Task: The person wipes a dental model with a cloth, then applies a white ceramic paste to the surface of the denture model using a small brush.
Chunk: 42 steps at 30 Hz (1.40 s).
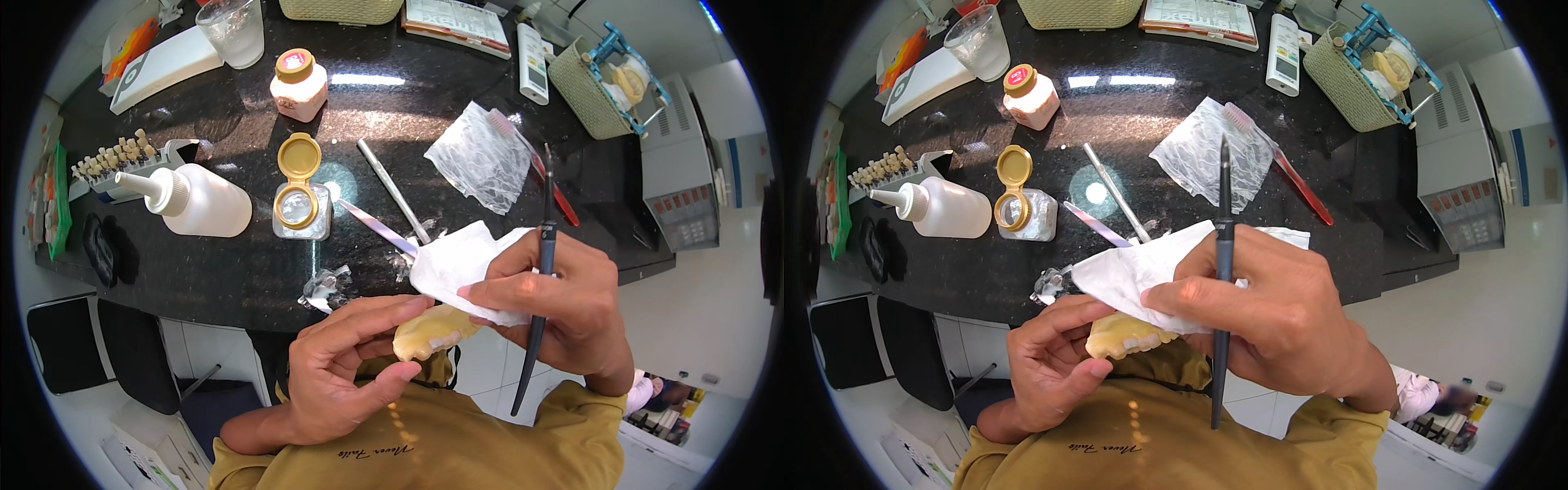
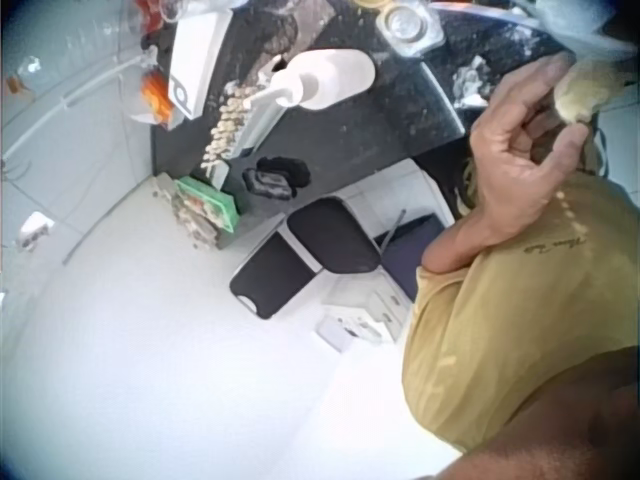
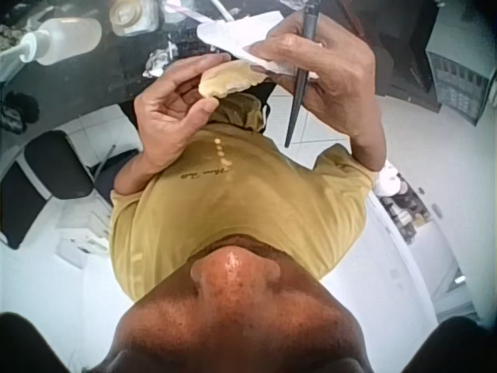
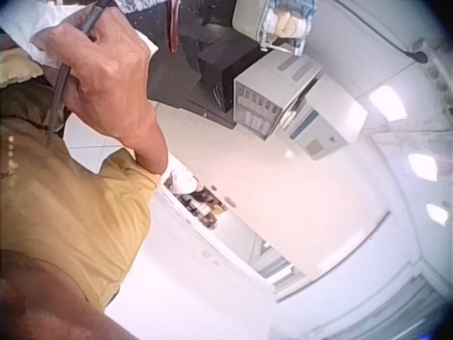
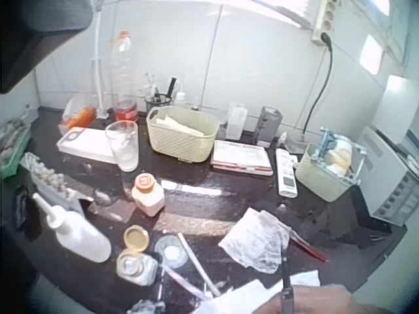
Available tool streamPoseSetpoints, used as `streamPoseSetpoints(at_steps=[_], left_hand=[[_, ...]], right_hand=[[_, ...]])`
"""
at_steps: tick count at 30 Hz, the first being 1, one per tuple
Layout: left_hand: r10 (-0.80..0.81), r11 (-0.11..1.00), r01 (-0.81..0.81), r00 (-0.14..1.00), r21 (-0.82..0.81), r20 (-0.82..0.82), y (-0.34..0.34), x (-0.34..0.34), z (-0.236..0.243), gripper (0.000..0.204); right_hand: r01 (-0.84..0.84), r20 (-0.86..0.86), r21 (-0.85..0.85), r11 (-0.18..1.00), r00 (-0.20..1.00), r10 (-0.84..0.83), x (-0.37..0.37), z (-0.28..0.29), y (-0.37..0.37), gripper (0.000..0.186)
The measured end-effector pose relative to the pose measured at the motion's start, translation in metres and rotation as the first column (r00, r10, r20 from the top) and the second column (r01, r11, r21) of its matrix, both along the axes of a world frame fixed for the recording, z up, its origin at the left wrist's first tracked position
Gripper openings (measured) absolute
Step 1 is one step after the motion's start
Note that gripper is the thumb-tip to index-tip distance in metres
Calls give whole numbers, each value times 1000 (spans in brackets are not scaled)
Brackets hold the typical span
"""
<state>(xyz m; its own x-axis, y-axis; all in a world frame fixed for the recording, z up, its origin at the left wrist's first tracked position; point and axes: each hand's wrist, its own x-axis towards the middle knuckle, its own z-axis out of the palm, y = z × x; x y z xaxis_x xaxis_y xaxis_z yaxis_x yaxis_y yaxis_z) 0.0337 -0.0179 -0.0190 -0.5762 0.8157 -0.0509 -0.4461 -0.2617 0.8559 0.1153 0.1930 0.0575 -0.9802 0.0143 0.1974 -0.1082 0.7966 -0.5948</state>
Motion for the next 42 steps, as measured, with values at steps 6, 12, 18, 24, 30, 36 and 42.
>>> streamPoseSetpoints(at_steps=[6, 12, 18, 24, 30, 36, 42], left_hand=[[11, 1000, -10, 1000, -16, 22, -3, 2, -3, 44], [-5, 1000, 5, 1000, -6, 3, -3, -2, 0, 43], [-4, 1000, 4, 1000, 1, 5, -3, -2, 0, 44], [19, 1000, -19, 1000, -1, 4, -3, -1, -2, 45], [19, 1000, -19, 1000, -13, 18, -2, 1, -2, 45], [34, 999, -34, 999, -12, 38, -2, 3, -2, 44], [67, 998, -67, 998, -1, -20, -3, 5, -3, 44]], right_hand=[[-77, 57, -19, 997, 995, 78, 2, 1, -5, 38], [-143, 84, -34, 989, 986, 146, 2, -1, -6, 43], [-163, 129, -45, 986, 977, 167, 3, -2, -8, 44], [-157, 130, -52, 986, 978, 162, 2, -5, -10, 41], [-186, 150, -93, 978, 969, 199, 5, -6, -7, 41], [-139, 96, -94, 986, 984, 148, 6, -9, -8, 43], [-47, -88, -148, 988, 996, 34, 8, -19, 7, 30]])
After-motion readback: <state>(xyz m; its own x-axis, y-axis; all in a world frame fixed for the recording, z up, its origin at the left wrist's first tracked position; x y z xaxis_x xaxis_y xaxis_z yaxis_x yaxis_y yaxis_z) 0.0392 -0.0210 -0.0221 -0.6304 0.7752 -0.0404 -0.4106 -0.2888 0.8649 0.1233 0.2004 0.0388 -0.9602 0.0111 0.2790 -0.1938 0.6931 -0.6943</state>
